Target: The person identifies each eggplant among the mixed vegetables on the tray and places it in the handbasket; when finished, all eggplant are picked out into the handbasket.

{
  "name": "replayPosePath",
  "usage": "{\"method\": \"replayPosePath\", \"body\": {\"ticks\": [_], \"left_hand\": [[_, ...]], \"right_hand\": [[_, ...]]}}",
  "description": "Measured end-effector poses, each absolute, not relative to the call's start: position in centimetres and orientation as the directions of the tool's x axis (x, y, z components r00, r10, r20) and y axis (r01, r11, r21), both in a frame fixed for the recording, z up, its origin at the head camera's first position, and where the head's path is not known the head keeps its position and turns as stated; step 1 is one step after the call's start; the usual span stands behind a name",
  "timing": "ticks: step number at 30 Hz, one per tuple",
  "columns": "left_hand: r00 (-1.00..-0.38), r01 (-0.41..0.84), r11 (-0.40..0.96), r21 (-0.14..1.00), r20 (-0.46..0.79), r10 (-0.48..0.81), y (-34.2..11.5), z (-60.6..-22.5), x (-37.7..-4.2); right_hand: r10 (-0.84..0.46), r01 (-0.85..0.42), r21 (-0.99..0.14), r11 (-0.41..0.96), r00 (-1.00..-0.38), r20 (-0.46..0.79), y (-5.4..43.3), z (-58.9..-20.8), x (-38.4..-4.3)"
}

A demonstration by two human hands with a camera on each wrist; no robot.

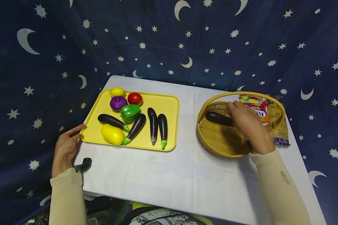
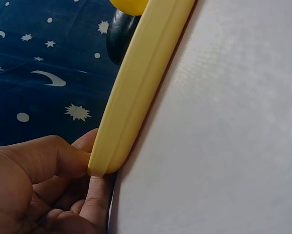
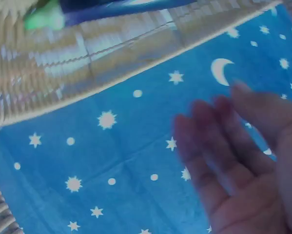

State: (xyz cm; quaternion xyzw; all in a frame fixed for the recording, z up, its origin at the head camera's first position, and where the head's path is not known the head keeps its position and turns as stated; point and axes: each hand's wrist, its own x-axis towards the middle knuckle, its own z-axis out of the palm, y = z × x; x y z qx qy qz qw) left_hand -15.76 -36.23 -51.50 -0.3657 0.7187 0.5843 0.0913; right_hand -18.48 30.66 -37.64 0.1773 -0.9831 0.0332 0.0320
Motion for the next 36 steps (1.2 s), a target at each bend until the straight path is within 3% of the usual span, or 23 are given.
{"method": "replayPosePath", "body": {"ticks": [3, 7, 13, 19, 25, 32, 36], "left_hand": [[-0.728, -0.622, 0.052, 0.781, -0.552, -0.407, -36.2, -51.4, -15.7], [-0.745, -0.605, 0.043, 0.795, -0.546, -0.384, -36.2, -51.4, -15.5], [-0.754, -0.586, 0.021, 0.810, -0.535, -0.381, -36.1, -51.3, -15.4], [-0.760, -0.579, 0.028, 0.815, -0.527, -0.380, -36.2, -51.4, -15.5], [-0.758, -0.590, 0.056, 0.806, -0.528, -0.383, -36.3, -51.4, -15.4], [-0.759, -0.586, 0.071, 0.808, -0.515, -0.398, -36.3, -51.3, -15.5], [-0.757, -0.585, 0.056, 0.809, -0.520, -0.395, -36.3, -51.4, -15.4]], "right_hand": [[-0.418, -0.447, -0.067, 0.892, -0.873, 0.252, 30.0, -37.7, -17.0], [-0.531, -0.594, -0.032, 0.804, -0.741, 0.410, 28.9, -37.8, -15.7], [-0.609, -0.716, 0.013, 0.698, -0.585, 0.537, 26.8, -37.9, -14.6], [-0.637, -0.780, 0.053, 0.623, -0.467, 0.613, 24.3, -37.9, -13.9], [-0.645, -0.812, 0.044, 0.582, -0.428, 0.633, 22.2, -38.0, -13.4], [-0.650, -0.791, 0.022, 0.611, -0.485, 0.585, 20.5, -38.6, -12.6], [-0.655, -0.813, 0.017, 0.582, -0.457, 0.602, 19.2, -38.7, -12.2]]}}
